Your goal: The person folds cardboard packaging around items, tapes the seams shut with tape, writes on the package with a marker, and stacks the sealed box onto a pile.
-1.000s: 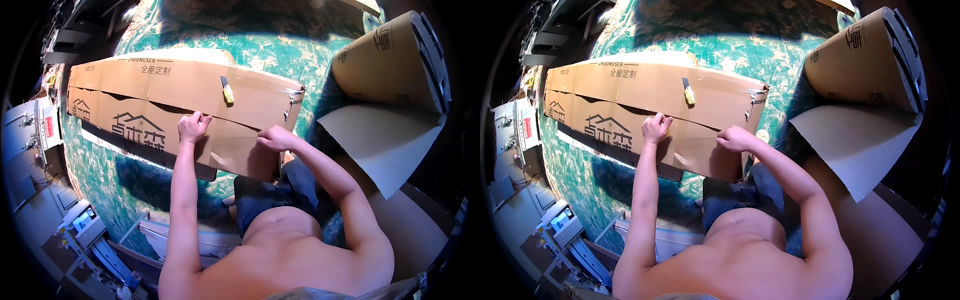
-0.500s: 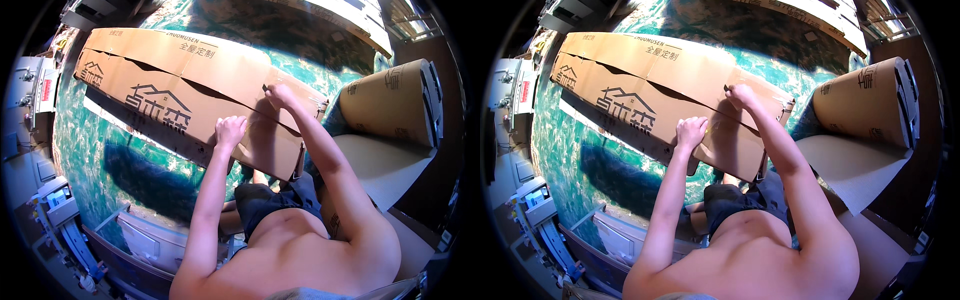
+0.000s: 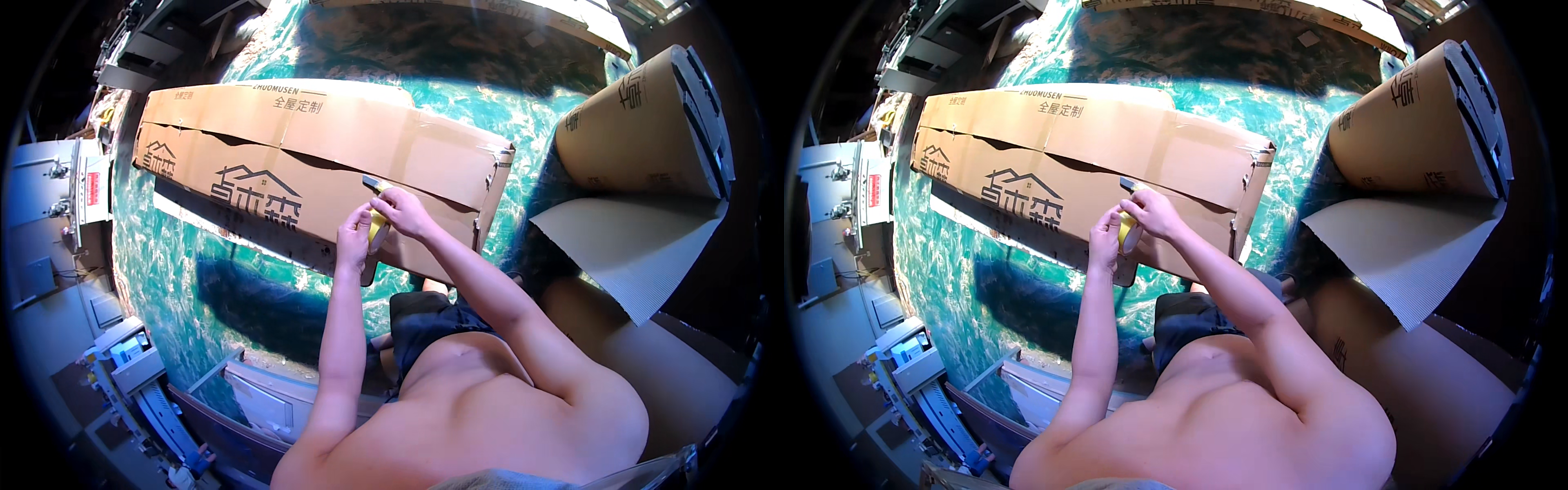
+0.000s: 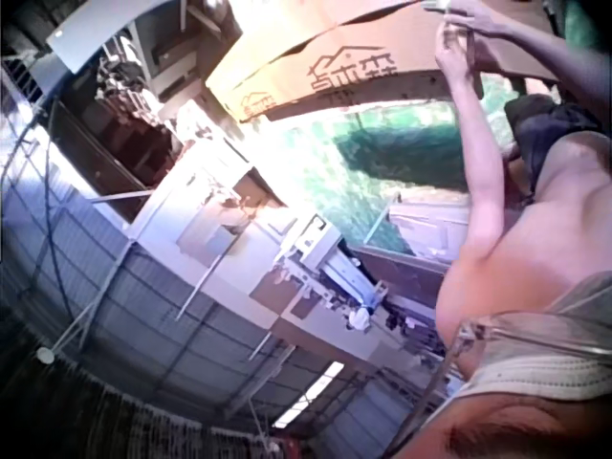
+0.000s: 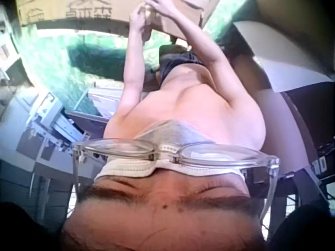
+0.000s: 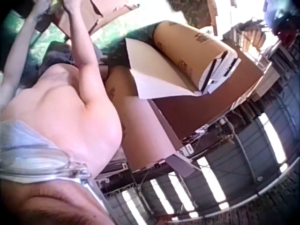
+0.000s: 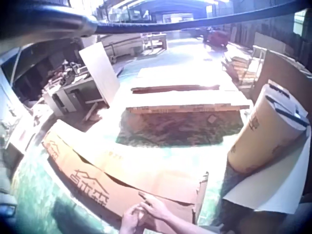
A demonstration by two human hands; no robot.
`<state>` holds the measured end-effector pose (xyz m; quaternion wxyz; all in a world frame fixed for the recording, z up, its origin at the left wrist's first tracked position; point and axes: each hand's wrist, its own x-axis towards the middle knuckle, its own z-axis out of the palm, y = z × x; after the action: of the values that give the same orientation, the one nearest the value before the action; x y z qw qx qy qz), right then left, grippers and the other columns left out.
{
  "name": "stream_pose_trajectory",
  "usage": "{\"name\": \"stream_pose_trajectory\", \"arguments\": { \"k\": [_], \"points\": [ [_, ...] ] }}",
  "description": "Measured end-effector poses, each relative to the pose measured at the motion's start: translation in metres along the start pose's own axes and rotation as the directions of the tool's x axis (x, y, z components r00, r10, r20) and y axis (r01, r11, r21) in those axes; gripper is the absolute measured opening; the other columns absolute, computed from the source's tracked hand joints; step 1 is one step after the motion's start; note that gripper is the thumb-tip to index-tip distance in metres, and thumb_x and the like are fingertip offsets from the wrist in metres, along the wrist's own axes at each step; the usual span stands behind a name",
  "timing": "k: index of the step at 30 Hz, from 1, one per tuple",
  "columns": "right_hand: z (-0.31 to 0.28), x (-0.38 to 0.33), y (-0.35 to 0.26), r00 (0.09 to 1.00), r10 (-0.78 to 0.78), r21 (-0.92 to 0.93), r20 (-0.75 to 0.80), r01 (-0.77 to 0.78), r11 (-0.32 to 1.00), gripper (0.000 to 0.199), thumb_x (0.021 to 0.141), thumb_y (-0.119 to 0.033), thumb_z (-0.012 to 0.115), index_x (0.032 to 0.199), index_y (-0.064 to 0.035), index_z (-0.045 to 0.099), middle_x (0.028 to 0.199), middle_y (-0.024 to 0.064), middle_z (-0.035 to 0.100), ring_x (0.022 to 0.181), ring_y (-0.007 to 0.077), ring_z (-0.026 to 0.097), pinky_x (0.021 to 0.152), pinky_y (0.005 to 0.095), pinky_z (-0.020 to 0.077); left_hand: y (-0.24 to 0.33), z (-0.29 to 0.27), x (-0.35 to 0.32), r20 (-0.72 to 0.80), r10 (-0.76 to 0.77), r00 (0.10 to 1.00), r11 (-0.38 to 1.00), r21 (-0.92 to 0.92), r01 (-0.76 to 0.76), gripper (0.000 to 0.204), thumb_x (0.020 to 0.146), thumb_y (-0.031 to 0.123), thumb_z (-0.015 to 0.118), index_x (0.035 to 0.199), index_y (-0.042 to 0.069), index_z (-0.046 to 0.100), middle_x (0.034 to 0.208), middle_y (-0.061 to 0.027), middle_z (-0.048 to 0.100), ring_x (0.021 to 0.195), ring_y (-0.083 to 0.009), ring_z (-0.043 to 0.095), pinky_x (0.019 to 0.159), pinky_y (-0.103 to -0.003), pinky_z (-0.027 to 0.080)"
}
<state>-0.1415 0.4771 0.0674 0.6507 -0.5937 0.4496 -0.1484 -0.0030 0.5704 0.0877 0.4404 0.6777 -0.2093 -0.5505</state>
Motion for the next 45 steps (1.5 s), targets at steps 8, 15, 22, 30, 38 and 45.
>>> {"name": "stream_pose_trajectory", "arguments": {
  "k": [8, 15, 22, 30, 38, 45],
  "points": [
    [-0.157, -0.103, 0.127, 0.843, 0.045, -0.011, -0.536, -0.06, 0.998, 0.025, 0.086, -0.02, 0.069, 0.081, 0.0004, 0.055, 0.076, 0.0148, 0.056, 0.072, 0.0301, 0.056, 0.066, 0.0387, 0.0447, 0.014, 0.049, -0.055, 0.319, -0.29, 0.902, 0.875, 0.47, 0.115, 0.072, 0.074, 0.02, 0.085, 0.136, 0.005, 0.052, 0.109, -0.0104, 0.067, 0.099, -0.0173, 0.064, 0.087, -0.031, 0.051],
    [-0.026, -0.144, 0.312, 0.583, 0.674, 0.762, -0.454, -0.138, 0.633, 0.018, 0.091, -0.021, 0.067, 0.092, -0.0039, 0.062, 0.082, 0.0, 0.058, 0.076, 0.012, 0.052, 0.069, 0.0295, 0.0434, 0.068, 0.188, -0.086, 0.663, -0.163, 0.73, 0.486, 0.698, -0.526, 0.043, 0.075, 0.041, 0.079, 0.108, 0.016, 0.066, 0.076, -0.0129, 0.067, 0.071, -0.0328, 0.065, 0.07, -0.043, 0.05],
    [0.019, -0.146, 0.276, 0.735, 0.664, 0.904, 0.134, -0.365, 0.221, 0.066, 0.097, -0.06, 0.041, 0.141, -0.0117, 0.042, 0.134, 0.0115, 0.056, 0.121, 0.0251, 0.055, 0.097, 0.0408, 0.0459, 0.133, 0.1, -0.053, 0.761, -0.116, 0.638, 0.201, 0.647, -0.735, 0.041, 0.075, 0.049, 0.076, 0.09, 0.013, 0.062, 0.064, -0.0048, 0.065, 0.057, -0.0276, 0.06, 0.068, -0.037, 0.046],
    [-0.018, -0.198, 0.164, 0.767, 0.571, 0.205, -0.294, -0.533, 0.821, 0.039, 0.094, -0.037, 0.058, 0.106, -0.0008, 0.063, 0.1, 0.0096, 0.068, 0.095, 0.028, 0.065, 0.083, 0.0413, 0.0505, -0.007, -0.127, 0.09, 0.276, 0.306, 0.911, -0.056, 0.961, -0.272, 0.049, 0.083, 0.06, 0.065, 0.068, 0.014, 0.057, 0.057, -0.0096, 0.061, 0.059, -0.036, 0.064, 0.054, -0.046, 0.049],
    [0.111, -0.07, 0.066, 0.986, -0.108, -0.824, -0.124, -0.042, 0.566, 0.085, 0.094, -0.062, 0.038, 0.151, 0.0, 0.026, 0.16, 0.017, 0.02, 0.15, 0.0294, 0.011, 0.121, 0.0487, 0.0021, 0.048, -0.118, 0.089, 0.628, -0.052, 0.776, 0.034, 0.778, -0.627, 0.051, 0.072, 0.055, 0.076, 0.099, 0.014, 0.063, 0.068, -0.0107, 0.067, 0.069, -0.0328, 0.069, 0.066, -0.044, 0.053],
    [0.113, -0.01, 0.038, 0.959, -0.264, -0.897, 0.102, 0.204, 0.393, 0.082, 0.089, -0.059, 0.047, 0.145, 0.0008, 0.038, 0.157, 0.0161, 0.027, 0.148, 0.0294, 0.018, 0.121, 0.0465, 0.0107, 0.016, -0.07, 0.05, 0.418, 0.076, 0.905, -0.267, 0.883, -0.386, 0.019, 0.085, 0.032, 0.065, 0.086, 0.014, 0.069, 0.068, -0.0118, 0.068, 0.067, -0.0286, 0.07, 0.065, -0.045, 0.051]
  ]
}}
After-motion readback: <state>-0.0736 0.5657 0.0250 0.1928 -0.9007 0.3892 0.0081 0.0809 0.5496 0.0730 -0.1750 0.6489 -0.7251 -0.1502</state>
